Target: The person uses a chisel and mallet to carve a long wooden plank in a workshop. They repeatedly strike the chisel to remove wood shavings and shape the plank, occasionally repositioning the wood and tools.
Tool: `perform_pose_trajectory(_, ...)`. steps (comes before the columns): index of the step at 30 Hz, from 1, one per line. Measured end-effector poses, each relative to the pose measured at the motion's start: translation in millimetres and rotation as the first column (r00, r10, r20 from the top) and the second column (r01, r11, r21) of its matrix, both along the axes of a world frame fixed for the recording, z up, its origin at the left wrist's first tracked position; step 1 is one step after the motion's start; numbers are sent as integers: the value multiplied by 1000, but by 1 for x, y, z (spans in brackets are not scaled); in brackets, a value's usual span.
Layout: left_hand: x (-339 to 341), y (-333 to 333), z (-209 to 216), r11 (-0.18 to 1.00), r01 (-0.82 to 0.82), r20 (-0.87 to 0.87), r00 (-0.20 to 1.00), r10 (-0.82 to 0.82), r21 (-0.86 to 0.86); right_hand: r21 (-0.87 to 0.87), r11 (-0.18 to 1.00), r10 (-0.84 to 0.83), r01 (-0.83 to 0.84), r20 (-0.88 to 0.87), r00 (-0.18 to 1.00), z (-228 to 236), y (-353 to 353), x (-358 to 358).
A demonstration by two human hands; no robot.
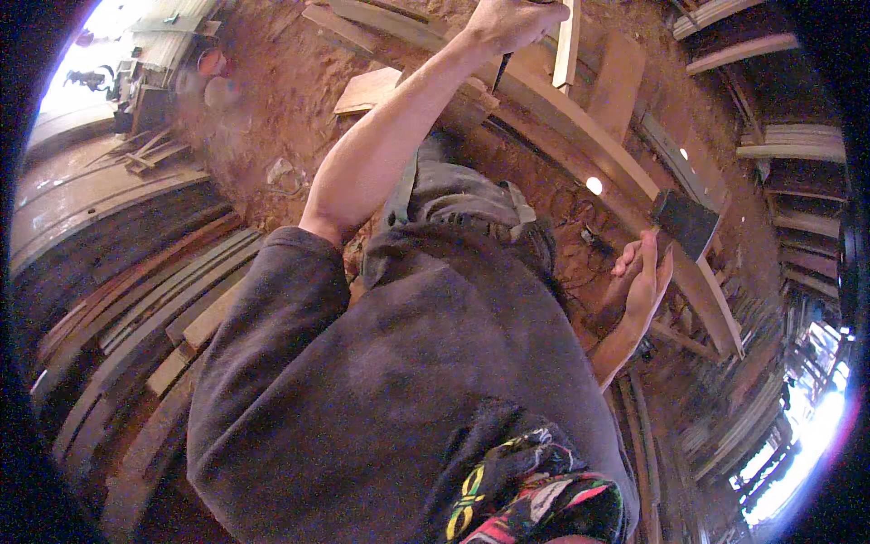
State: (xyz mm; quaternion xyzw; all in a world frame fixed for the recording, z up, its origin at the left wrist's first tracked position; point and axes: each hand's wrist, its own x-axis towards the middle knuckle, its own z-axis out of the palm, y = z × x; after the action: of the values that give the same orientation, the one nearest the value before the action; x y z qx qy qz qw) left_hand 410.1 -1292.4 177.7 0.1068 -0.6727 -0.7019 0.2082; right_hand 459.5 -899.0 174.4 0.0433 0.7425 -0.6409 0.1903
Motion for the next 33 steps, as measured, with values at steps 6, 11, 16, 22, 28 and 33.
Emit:
perform_pose_trajectory(6, -4, -4, -15, 983, -112, -9, 994, 112, -143, 4, 996, 87, -87, -81, 993, -3, -1, 2)
perform_pose_trajectory(11, 1, 5, -6, 976, -88, 8, 996, 92, -201, 38, 998, 52, -49, -90, 995, -5, -2, 9)
perform_pose_trajectory(16, -1, -1, -15, 963, -87, -15, 996, 86, -255, 35, 997, 73, -71, -71, 995, -5, -1, 10)
perform_pose_trajectory(22, -4, 2, -19, 960, -86, 31, 995, 97, -266, 52, 998, 37, -33, -77, 996, -2, -5, 14)
perform_pose_trajectory(28, -5, 3, -22, 950, -95, -4, 995, 99, -296, 58, 996, 77, -73, -62, 995, -9, 2, 11)
perform_pose_trajectory(33, -5, 3, -22, 953, -95, -16, 995, 95, -288, 78, 996, 57, -51, -81, 995, -3, -4, 15)
